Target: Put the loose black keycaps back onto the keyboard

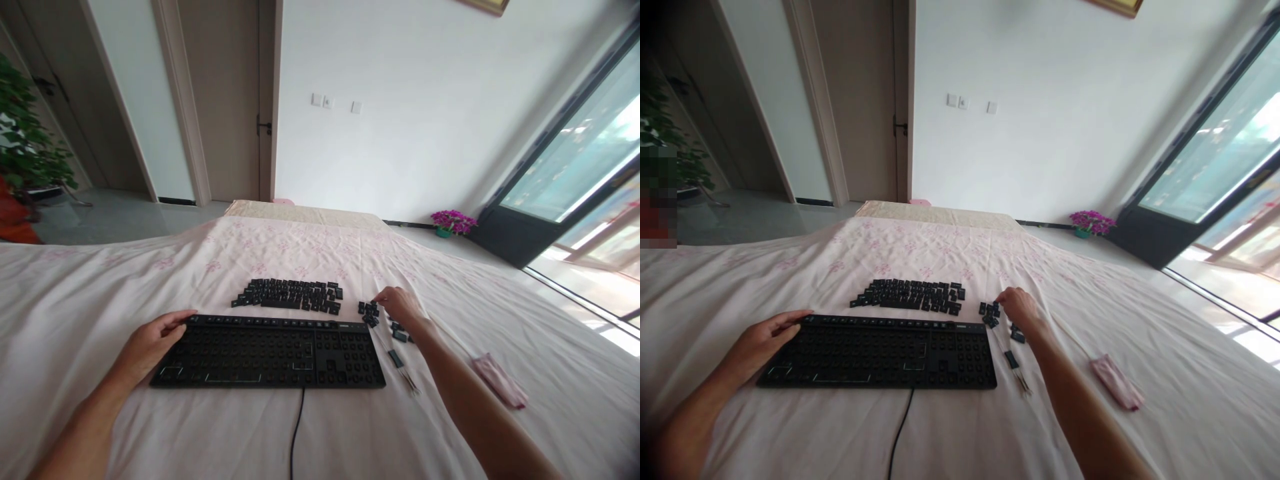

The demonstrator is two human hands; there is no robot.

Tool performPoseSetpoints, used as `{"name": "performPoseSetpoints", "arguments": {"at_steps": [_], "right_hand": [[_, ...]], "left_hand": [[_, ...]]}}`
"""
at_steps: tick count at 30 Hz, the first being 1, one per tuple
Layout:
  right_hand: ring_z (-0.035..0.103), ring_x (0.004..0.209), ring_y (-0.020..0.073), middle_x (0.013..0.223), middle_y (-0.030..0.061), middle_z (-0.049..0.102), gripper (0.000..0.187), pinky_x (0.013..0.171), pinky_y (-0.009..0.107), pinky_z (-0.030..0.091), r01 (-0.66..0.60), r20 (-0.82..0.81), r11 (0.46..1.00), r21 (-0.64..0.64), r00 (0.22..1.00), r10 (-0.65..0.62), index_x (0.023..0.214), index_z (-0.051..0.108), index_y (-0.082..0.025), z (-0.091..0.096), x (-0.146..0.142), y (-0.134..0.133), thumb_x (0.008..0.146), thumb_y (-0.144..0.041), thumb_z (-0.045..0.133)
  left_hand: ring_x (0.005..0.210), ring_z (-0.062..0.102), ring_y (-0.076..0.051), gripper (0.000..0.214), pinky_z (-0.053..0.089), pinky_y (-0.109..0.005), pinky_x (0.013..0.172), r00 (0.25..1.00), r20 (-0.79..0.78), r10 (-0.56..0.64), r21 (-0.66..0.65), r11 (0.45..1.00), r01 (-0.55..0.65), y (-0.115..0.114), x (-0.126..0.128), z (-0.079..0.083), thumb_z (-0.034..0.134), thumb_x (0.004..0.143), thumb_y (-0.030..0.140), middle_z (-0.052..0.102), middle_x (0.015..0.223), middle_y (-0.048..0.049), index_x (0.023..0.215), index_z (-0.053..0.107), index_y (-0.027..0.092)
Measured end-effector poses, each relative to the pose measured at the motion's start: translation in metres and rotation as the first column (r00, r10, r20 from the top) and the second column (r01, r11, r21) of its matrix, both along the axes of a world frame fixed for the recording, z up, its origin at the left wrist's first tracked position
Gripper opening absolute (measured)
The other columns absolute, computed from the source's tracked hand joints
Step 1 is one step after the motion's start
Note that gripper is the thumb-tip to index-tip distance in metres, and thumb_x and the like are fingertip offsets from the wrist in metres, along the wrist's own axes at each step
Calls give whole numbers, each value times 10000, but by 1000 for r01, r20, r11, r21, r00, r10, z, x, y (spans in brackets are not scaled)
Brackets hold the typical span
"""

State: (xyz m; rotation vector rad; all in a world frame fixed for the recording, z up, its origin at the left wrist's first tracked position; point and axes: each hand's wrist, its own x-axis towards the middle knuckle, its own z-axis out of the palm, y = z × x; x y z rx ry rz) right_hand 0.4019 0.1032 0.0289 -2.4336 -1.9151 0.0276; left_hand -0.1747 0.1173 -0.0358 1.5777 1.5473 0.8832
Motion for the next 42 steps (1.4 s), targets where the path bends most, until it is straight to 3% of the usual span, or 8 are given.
{"name": "performPoseSetpoints", "arguments": {"at_steps": [11, 18, 23, 28, 34, 42], "right_hand": [[610, 922, 196, 975, 65, 696, 227, 764, 267, 417, -52, 62, 999, 10, 997, 52, 925, 751, -267, -6, -2, 15, 810, -244, 558], [602, 937, 192, 988, 50, 691, 231, 733, 250, 402, -84, 45, 995, 45, 996, 82, 897, 745, -243, 0, -11, 9, 832, -281, 527], [614, 874, 165, 972, -5, 689, 222, 735, 244, 407, -216, -115, 961, 172, 965, 237, 904, 737, -292, 10, -47, -17, 840, -334, 528], [606, 875, 151, 946, -12, 680, 220, 768, 246, 407, -352, -192, 914, 203, 901, 390, 910, 728, -301, 10, -95, -43, 864, -337, 516], [570, 925, 162, 928, 16, 655, 219, 786, 250, 389, -424, -101, 897, 124, 894, 436, 927, 715, -274, 11, -126, -54, 893, -290, 499], [537, 879, 177, 889, 46, 622, 258, 736, 273, 386, -466, 101, 878, 107, 884, 457, 864, 682, -226, 10, -142, -59, 927, -210, 433]], "left_hand": [[886, 679, -223, 522, 543, -300, 774, 1000, -1, 12, 10, 1000, -12, 1, -1, -1, 594, 751, 442, 724, 986, -55, 1205, 617, 187], [884, 672, -210, 526, 527, -283, 780, 1000, 8, -2, 0, 1000, 2, -1, -1, -2, 569, 775, 451, 715, 999, -60, 1219, 596, 171], [886, 669, -212, 530, 522, -283, 780, 1000, 3, 3, -2, 1000, -3, -2, 2, 3, 568, 769, 445, 715, 998, -62, 1215, 597, 160], [909, 667, -207, 513, 518, -276, 797, 1000, 4, 2, 11, 1000, -2, -1, 0, 0, 568, 772, 434, 712, 1021, -58, 1210, 603, 170], [873, 677, -206, 515, 535, -275, 756, 1000, 20, 6, 9, 1000, -7, -1, 1, 1, 582, 758, 416, 721, 995, -64, 1208, 613, 168], [896, 673, -199, 496, 523, -261, 783, 1000, -10, 9, 38, 999, -8, -1, 1, 1, 572, 765, 406, 719, 1008, -63, 1197, 621, 167]]}}
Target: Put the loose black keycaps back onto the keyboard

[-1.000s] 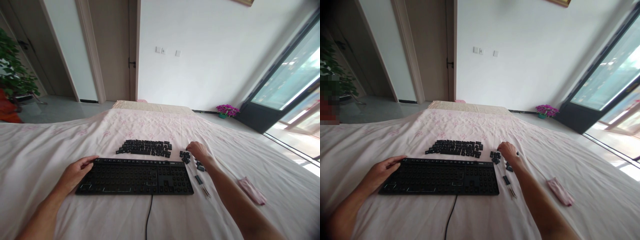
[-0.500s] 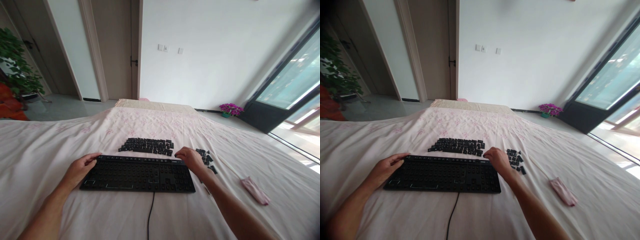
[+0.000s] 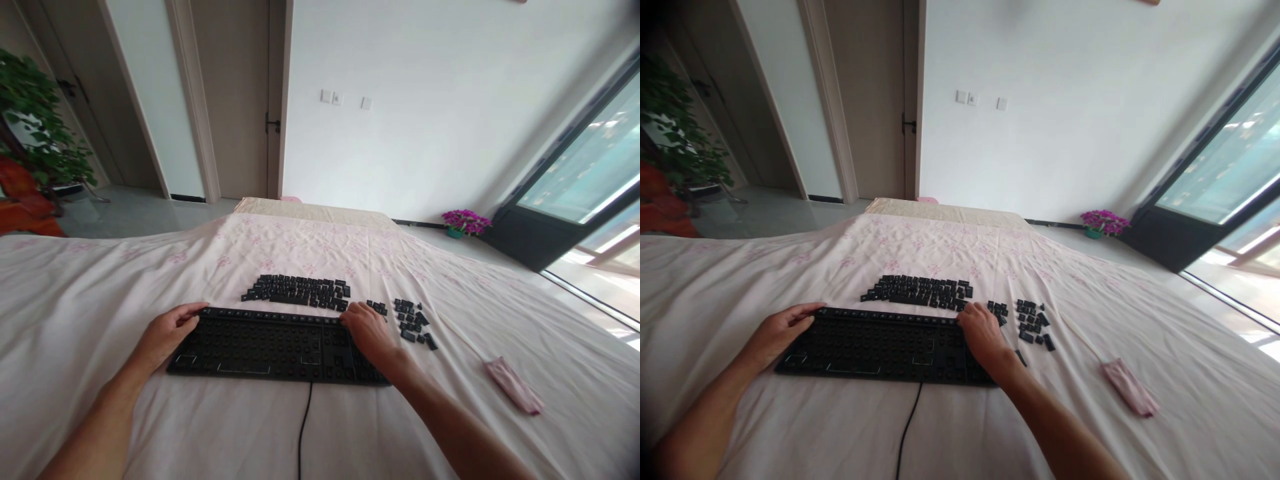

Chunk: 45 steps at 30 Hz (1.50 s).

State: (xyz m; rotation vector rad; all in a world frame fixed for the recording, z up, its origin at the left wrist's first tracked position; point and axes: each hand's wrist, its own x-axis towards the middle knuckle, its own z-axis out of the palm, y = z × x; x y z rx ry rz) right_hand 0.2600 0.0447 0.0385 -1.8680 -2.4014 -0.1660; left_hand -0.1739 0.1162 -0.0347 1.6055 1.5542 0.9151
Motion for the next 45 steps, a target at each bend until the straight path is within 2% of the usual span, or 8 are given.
{"name": "performPoseSetpoints", "arguments": {"at_steps": [6, 10, 17, 21, 29, 39, 45], "right_hand": [[526, 873, 195, 897, 62, 613, 223, 752, 303, 399, -73, 134, 996, 54, 989, 66, 833, 648, -209, -4, -1, -4, 880, -104, 457], [521, 877, 196, 908, 64, 613, 207, 745, 294, 398, -79, 156, 995, 58, 985, 70, 822, 636, -209, -5, 1, -3, 857, -83, 475], [537, 868, 175, 877, 45, 614, 241, 738, 268, 396, -35, 26, 999, 12, 999, 34, 851, 664, -222, -4, 2, 0, 925, -193, 437], [540, 870, 169, 879, 41, 608, 253, 750, 264, 400, -25, -14, 999, 35, 1000, 25, 865, 664, -225, -7, 5, -1, 940, -220, 422], [513, 890, 207, 916, 78, 600, 175, 781, 314, 403, -59, 160, 995, 86, 986, 45, 842, 626, -199, -12, -2, -7, 847, -81, 498], [510, 859, 243, 880, 109, 602, 262, 761, 372, 401, -114, 298, 992, 54, 950, 93, 815, 634, -202, 5, -23, -7, 768, 0, 473], [520, 880, 222, 908, 91, 603, 186, 784, 337, 406, -64, 161, 995, 76, 986, 51, 846, 632, -191, -12, -8, -6, 846, -85, 480]], "left_hand": [[906, 673, -213, 508, 523, -291, 808, 1000, -17, -24, 3, 1000, 24, 0, -2, 0, 551, 782, 425, 713, 1016, -72, 1214, 604, 164], [910, 673, -221, 516, 526, -297, 807, 999, -20, -27, 15, 1000, 27, 0, -1, 1, 553, 775, 430, 715, 1013, -77, 1207, 611, 154], [914, 668, -207, 502, 510, -275, 820, 1000, -21, -2, 21, 1000, 2, 0, 0, 1, 560, 768, 417, 716, 1031, -63, 1197, 625, 165], [884, 675, -205, 495, 518, -273, 793, 1000, -26, -1, 30, 1000, 1, 0, 2, 4, 565, 758, 413, 723, 1003, -59, 1180, 639, 165], [906, 667, -205, 489, 506, -284, 816, 999, -34, -11, 9, 1000, 11, -2, 2, 3, 539, 786, 408, 712, 1022, -62, 1205, 611, 166], [884, 674, -210, 514, 517, -277, 791, 1000, -30, 8, 21, 1000, -7, -1, 3, 5, 559, 756, 422, 724, 993, -64, 1192, 632, 159], [914, 666, -221, 514, 510, -307, 830, 999, -39, -2, 5, 1000, 2, -2, 3, 6, 540, 775, 424, 716, 1009, -71, 1210, 614, 160]]}}
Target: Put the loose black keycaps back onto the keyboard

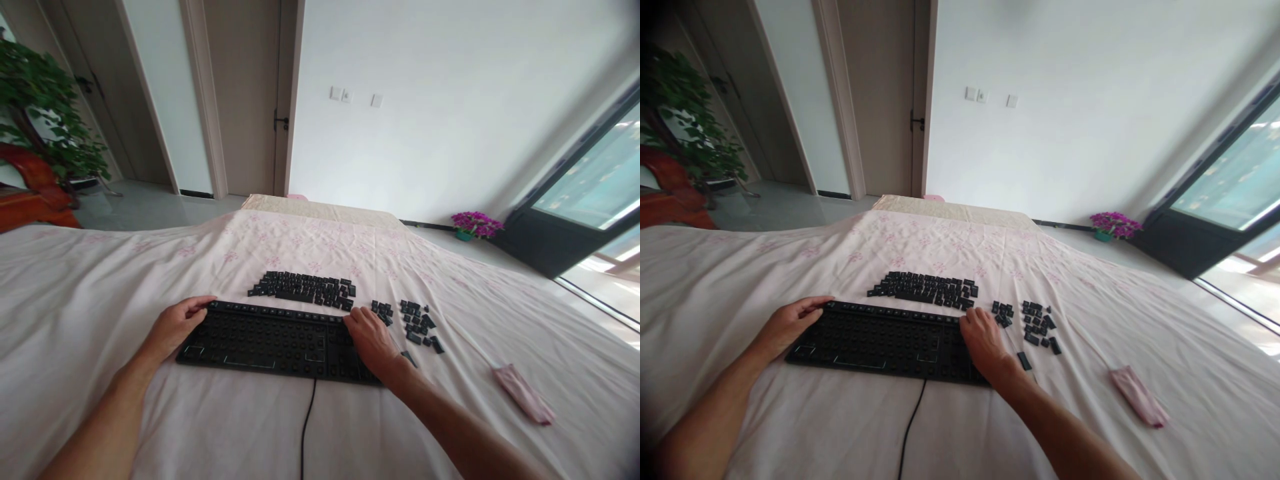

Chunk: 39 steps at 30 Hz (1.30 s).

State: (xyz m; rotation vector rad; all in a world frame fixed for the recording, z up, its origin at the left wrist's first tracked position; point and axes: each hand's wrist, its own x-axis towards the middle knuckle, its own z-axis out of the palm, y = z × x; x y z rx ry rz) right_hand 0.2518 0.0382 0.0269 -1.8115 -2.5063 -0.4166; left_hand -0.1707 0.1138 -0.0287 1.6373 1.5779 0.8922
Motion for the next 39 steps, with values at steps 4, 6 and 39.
{"name": "performPoseSetpoints", "arguments": {"at_steps": [4, 6, 39], "right_hand": [[527, 861, 196, 889, 68, 609, 234, 797, 308, 412, 11, -127, 999, 30, 992, -7, 899, 651, -219, -10, 10, -2, 906, -150, 428], [537, 862, 188, 886, 58, 619, 264, 806, 296, 418, 5, -211, 999, 42, 977, 4, 918, 661, -236, -13, 13, -2, 929, -186, 402], [509, 853, 191, 875, 60, 594, 231, 801, 308, 385, 1, -135, 999, 35, 991, 4, 893, 656, -211, -7, 11, -3, 918, -166, 431]], "left_hand": [[906, 669, -223, 513, 510, -313, 830, 1000, -5, 0, 4, 1000, 0, 0, 1, 2, 542, 769, 423, 717, 1000, -71, 1200, 620, 155], [892, 671, -219, 511, 512, -306, 815, 1000, -3, 12, -6, 1000, -12, -1, 1, 2, 541, 770, 420, 718, 996, -70, 1200, 619, 155], [880, 674, -206, 500, 518, -276, 787, 1000, -18, 18, 12, 1000, -18, 1, -3, -4, 559, 759, 419, 727, 988, -50, 1191, 639, 182]]}}
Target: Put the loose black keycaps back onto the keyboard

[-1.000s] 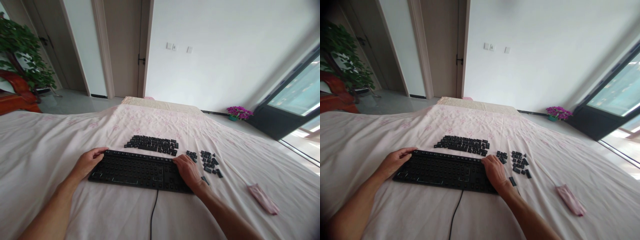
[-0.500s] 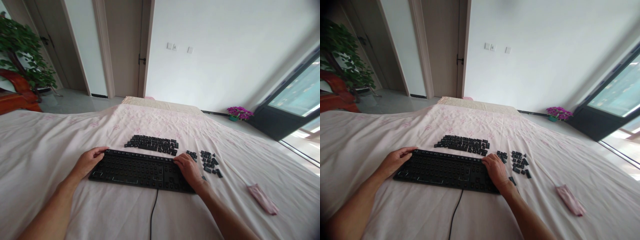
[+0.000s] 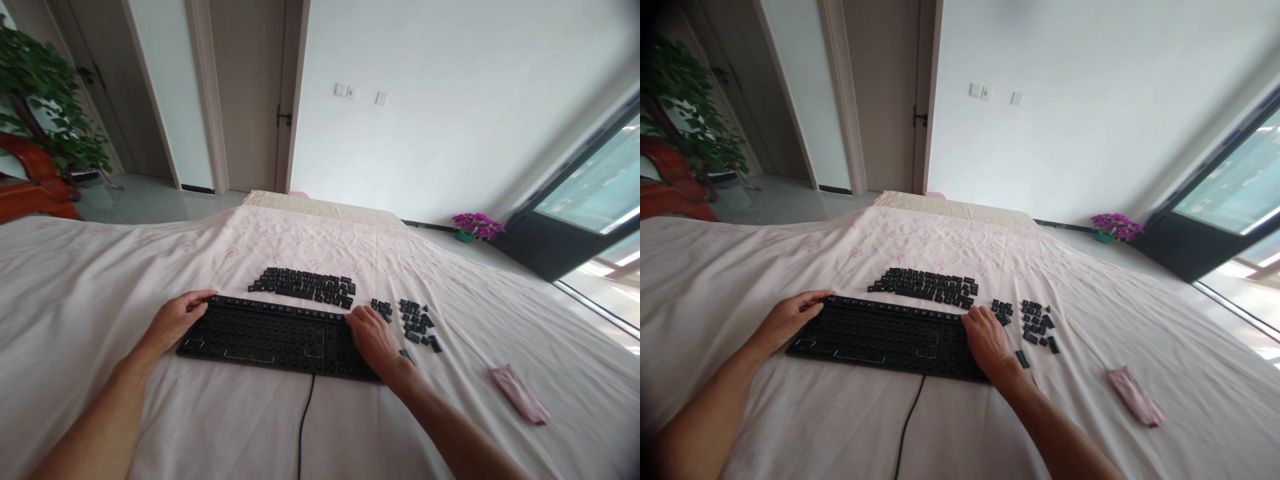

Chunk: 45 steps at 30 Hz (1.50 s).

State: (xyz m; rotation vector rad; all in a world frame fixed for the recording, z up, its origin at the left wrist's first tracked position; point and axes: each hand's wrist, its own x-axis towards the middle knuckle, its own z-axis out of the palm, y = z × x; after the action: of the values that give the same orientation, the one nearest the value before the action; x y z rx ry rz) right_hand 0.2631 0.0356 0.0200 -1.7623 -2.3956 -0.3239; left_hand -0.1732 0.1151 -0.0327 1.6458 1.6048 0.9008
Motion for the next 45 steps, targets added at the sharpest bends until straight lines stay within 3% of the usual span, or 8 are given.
{"name": "performPoseSetpoints", "arguments": {"at_steps": [9, 12, 14, 17, 20, 32, 39, 45], "right_hand": [[502, 933, 218, 998, 81, 605, 335, 796, 328, 369, 25, 30, 998, -65, 999, -23, 1115, 638, -199, 5, -10, -15, 847, -106, 459], [539, 920, 161, 997, 27, 624, 335, 779, 263, 387, -9, -132, 988, -157, 991, -12, 1078, 679, -283, 10, 19, 2, 886, -164, 430], [555, 939, 148, 1035, 10, 630, 330, 756, 241, 393, 148, -225, 981, -128, 959, -174, 1045, 700, -303, 12, 45, 18, 893, -198, 427], [550, 965, 174, 1037, 3, 648, 291, 729, 246, 385, 334, -209, 938, -90, 915, -345, 990, 728, -318, 12, 80, 40, 871, -239, 474], [541, 959, 183, 1017, -4, 664, 262, 730, 254, 376, 355, -135, 928, -114, 920, -369, 932, 745, -336, 10, 94, 53, 842, -240, 518], [507, 1012, 205, 992, 29, 683, 256, 805, 291, 360, 375, 5, 906, -196, 924, -382, 868, 760, -306, 7, 93, 77, 788, -186, 548], [559, 957, 215, 850, 39, 700, 189, 708, 268, 382, 417, -6, 873, -252, 901, -433, 830, 762, -295, 12, 95, 89, 734, -251, 605], [594, 897, 202, 900, 50, 695, 214, 684, 269, 389, 445, -15, 849, -286, 884, -468, 910, 752, -299, 11, 97, 89, 743, -336, 625]], "left_hand": [[893, 674, -213, 490, 522, -292, 796, 1000, 3, -11, -5, 1000, 11, 1, -2, -3, 542, 780, 420, 720, 999, -57, 1201, 624, 182], [880, 676, -211, 497, 524, -292, 790, 1000, 10, -20, 1, 1000, 20, 2, -3, -5, 542, 781, 423, 720, 995, -58, 1208, 619, 181], [897, 673, -210, 490, 518, -292, 807, 1000, 8, -24, 9, 1000, 24, 2, -3, -5, 541, 783, 420, 718, 1007, -56, 1203, 621, 181], [905, 671, -208, 477, 514, -288, 813, 1000, 7, -28, 11, 1000, 28, 2, -2, -4, 541, 787, 416, 718, 1015, -51, 1195, 624, 184], [888, 675, -210, 486, 526, -281, 775, 999, 32, -27, -7, 1000, 27, 1, -1, -3, 547, 782, 420, 722, 999, -52, 1197, 623, 179], [930, 666, -211, 487, 528, -282, 782, 998, 62, -31, -22, 999, 32, 3, -3, -5, 557, 786, 412, 711, 1039, -62, 1210, 609, 178], [933, 663, -223, 484, 512, -322, 841, 1000, 24, -16, -26, 1000, 16, 0, 1, 1, 541, 790, 418, 708, 1024, -70, 1202, 610, 174], [899, 668, -227, 513, 511, -329, 833, 999, 26, -21, -17, 1000, 21, -3, 4, 7, 532, 782, 422, 714, 997, -81, 1210, 610, 150]]}}
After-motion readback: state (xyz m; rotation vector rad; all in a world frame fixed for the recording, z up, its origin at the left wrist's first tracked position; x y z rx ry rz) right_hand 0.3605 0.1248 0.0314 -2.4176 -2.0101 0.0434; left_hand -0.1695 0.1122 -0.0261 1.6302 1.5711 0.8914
